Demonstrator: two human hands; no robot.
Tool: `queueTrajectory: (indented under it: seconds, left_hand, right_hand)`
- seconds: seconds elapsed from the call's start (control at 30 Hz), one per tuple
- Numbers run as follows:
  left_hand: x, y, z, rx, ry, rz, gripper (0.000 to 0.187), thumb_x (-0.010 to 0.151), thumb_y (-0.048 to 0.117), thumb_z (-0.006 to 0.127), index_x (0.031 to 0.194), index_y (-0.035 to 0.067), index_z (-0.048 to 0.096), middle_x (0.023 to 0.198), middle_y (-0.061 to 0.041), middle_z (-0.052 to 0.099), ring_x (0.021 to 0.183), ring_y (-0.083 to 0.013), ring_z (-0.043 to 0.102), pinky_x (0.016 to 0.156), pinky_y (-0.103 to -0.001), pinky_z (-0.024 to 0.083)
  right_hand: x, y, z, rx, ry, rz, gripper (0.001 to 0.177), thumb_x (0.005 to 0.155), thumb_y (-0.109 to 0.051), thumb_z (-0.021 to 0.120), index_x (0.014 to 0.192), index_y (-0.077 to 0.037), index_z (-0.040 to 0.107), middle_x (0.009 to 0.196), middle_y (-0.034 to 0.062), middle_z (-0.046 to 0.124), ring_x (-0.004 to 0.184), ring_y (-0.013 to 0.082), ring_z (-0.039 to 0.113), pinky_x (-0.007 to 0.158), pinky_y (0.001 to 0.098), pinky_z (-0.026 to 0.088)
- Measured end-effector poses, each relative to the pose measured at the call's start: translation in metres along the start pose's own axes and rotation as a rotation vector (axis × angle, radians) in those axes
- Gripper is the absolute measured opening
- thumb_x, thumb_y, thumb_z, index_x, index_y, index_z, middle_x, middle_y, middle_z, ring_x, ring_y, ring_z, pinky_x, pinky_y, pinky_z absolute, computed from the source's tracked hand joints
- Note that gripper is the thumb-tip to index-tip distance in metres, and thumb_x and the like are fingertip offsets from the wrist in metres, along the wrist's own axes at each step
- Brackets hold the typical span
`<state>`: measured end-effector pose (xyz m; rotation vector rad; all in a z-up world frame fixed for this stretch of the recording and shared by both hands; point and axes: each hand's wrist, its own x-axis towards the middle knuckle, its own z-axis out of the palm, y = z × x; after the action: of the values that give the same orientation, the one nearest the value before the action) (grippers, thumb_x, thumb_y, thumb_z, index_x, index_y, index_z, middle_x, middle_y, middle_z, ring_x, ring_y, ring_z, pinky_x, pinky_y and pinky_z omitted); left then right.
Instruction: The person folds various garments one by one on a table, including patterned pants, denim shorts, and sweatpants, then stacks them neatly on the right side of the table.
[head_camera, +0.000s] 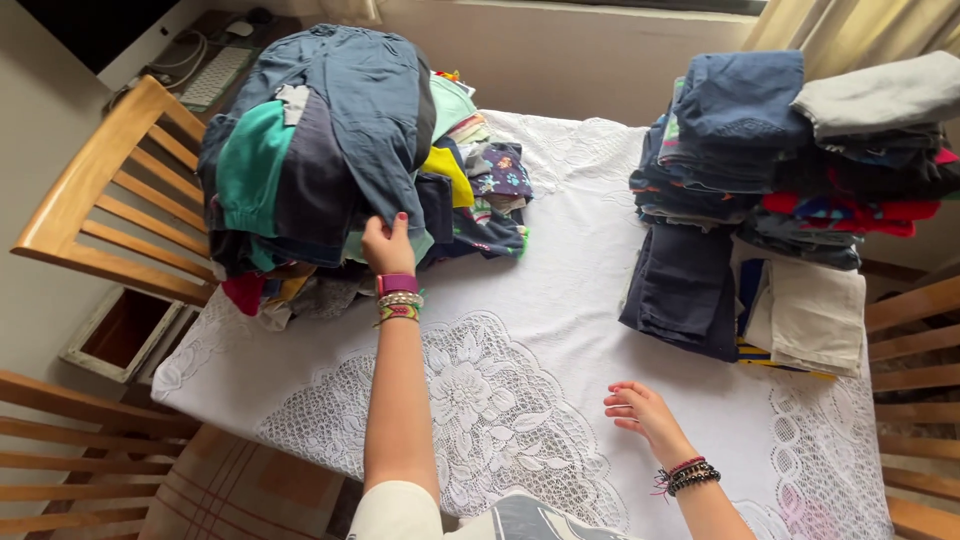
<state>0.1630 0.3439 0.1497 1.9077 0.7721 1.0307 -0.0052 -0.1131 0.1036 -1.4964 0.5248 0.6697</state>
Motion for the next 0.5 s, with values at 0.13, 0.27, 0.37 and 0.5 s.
queueTrajectory:
  seconds: [0.13,0.27,0.37,0.5]
  left_hand:
    - [-0.022,0.036,-0.017,-0.095,-0.153,0.056,0.034,0.088,0.027,0.08,0.071,0.011,0.056,0.063,-0.001,0.062,0.059,-0.0145,0.049,0.059,-0.038,0.042]
    - [-0.07,0.086,-0.038,-0.361,-0.436,-0.101,0.018,0.094,0.015,0.072,0.082,0.006,0.063,0.075,-0.007,0.072,0.06,-0.0174,0.07,0.052,-0.029,0.06]
    - [-0.141,0.109,-0.039,-0.585,-0.652,-0.087,0.012,0.084,0.01,0.083,0.087,0.006,0.071,0.068,-0.011,0.072,0.061,-0.016,0.069,0.057,-0.03,0.057]
    - [-0.264,0.06,-0.027,-0.743,-1.041,-0.406,0.028,0.08,0.013,0.089,0.103,0.005,0.073,0.088,-0.012,0.076,0.081,-0.0201,0.073,0.072,-0.035,0.06]
  right_hand:
    - [0.006,-0.005,0.017,-0.039,-0.06,-0.014,0.025,0.094,-0.02,0.058,0.112,-0.006,0.068,0.102,0.0134,0.076,0.089,0.024,0.071,0.079,0.0347,0.053]
    - [0.005,-0.019,0.046,0.02,-0.157,-0.054,0.028,0.1,-0.026,0.055,0.113,-0.004,0.068,0.103,0.0152,0.075,0.09,0.0251,0.072,0.076,0.0332,0.055]
    - [0.019,-0.024,0.07,0.129,-0.358,-0.102,0.048,0.103,-0.046,0.05,0.126,-0.008,0.067,0.119,0.0128,0.072,0.11,0.0271,0.07,0.091,0.0397,0.055]
    - [0.018,-0.058,0.099,0.505,-0.564,0.012,0.065,0.102,-0.061,0.042,0.12,-0.005,0.069,0.11,0.0119,0.073,0.11,0.0312,0.07,0.096,0.0475,0.054]
